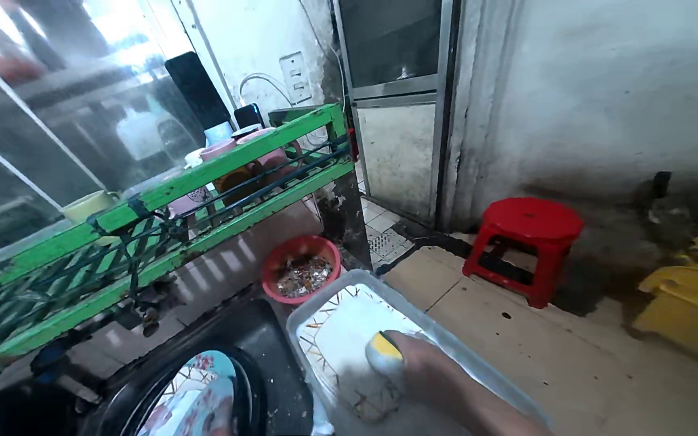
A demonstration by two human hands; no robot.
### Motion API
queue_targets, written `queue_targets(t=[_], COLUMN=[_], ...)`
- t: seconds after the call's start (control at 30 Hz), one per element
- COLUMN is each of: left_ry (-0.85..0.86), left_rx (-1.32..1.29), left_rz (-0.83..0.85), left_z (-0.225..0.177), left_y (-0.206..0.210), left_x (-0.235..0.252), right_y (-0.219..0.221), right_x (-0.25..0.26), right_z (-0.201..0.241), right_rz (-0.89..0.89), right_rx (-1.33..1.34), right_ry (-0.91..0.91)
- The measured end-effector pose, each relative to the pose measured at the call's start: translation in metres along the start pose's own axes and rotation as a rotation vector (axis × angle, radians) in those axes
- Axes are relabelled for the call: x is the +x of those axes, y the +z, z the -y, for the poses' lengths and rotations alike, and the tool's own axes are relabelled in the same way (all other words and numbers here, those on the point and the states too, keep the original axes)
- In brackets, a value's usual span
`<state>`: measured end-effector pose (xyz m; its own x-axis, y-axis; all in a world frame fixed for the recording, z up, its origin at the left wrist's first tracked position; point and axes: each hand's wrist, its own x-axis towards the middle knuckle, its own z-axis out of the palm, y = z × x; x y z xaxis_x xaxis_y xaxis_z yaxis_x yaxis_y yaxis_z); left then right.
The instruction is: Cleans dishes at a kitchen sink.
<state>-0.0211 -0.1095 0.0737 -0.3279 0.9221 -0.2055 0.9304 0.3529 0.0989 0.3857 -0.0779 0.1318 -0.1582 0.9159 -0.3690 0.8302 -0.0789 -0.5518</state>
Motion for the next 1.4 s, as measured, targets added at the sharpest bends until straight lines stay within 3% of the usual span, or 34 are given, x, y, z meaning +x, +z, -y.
queue_targets(t=[0.07,0.13,0.2,0.33,0.4,0.77,0.83,0.93,1.03,1.1,1.17,1.27,1.4], left_ry=[0.193,0.409,0.575,0.426,0.375,0.38,0.328,0.203,0.106,0.031,0.019,0.098,0.125], left_rx=[-0.091,-0.151,-0.144,0.066,0.072,-0.017,-0.225,-0.803,-1.388,-1.641,-1.669,-1.597,-1.56], left_rz=[-0.133,-0.271,-0.286,0.122,0.147,0.184,0.253,0.352,0.48,0.479,0.406,0.432,0.378], left_z=[-0.03,-0.089,-0.149,-0.225,-0.236,-0.228,-0.22,-0.21,-0.206,-0.205,-0.203,-0.192,-0.181], left_y=[-0.014,-0.04,-0.058,-0.069,-0.067,-0.07,-0.079,-0.09,-0.096,-0.084,-0.073,-0.072,-0.075], left_x=[0.011,0.015,0.014,0.008,0.014,0.041,0.044,0.032,-0.012,-0.045,-0.071,-0.099,-0.123], right_y=[0.0,-0.001,-0.003,-0.001,-0.003,-0.005,-0.004,-0.004,-0.003,0.001,0.012,0.029,-0.003], right_x=[0.002,0.003,0.005,0.004,0.002,-0.005,-0.003,-0.002,-0.003,-0.011,-0.024,-0.017,0.027], right_z=[0.0,0.002,-0.001,-0.004,-0.003,-0.003,-0.005,-0.009,-0.008,0.006,0.028,0.058,0.06], right_rz=[-0.009,-0.001,-0.008,-0.016,-0.022,0.002,0.003,-0.019,-0.072,-0.094,-0.157,-0.307,-0.196], right_rx=[-0.002,0.006,0.004,0.013,0.006,0.005,0.019,0.088,0.188,0.266,0.35,0.472,0.474], right_ry=[0.004,0.026,0.031,0.04,0.054,0.036,0.043,0.064,0.08,0.059,-0.09,-0.321,-0.063])
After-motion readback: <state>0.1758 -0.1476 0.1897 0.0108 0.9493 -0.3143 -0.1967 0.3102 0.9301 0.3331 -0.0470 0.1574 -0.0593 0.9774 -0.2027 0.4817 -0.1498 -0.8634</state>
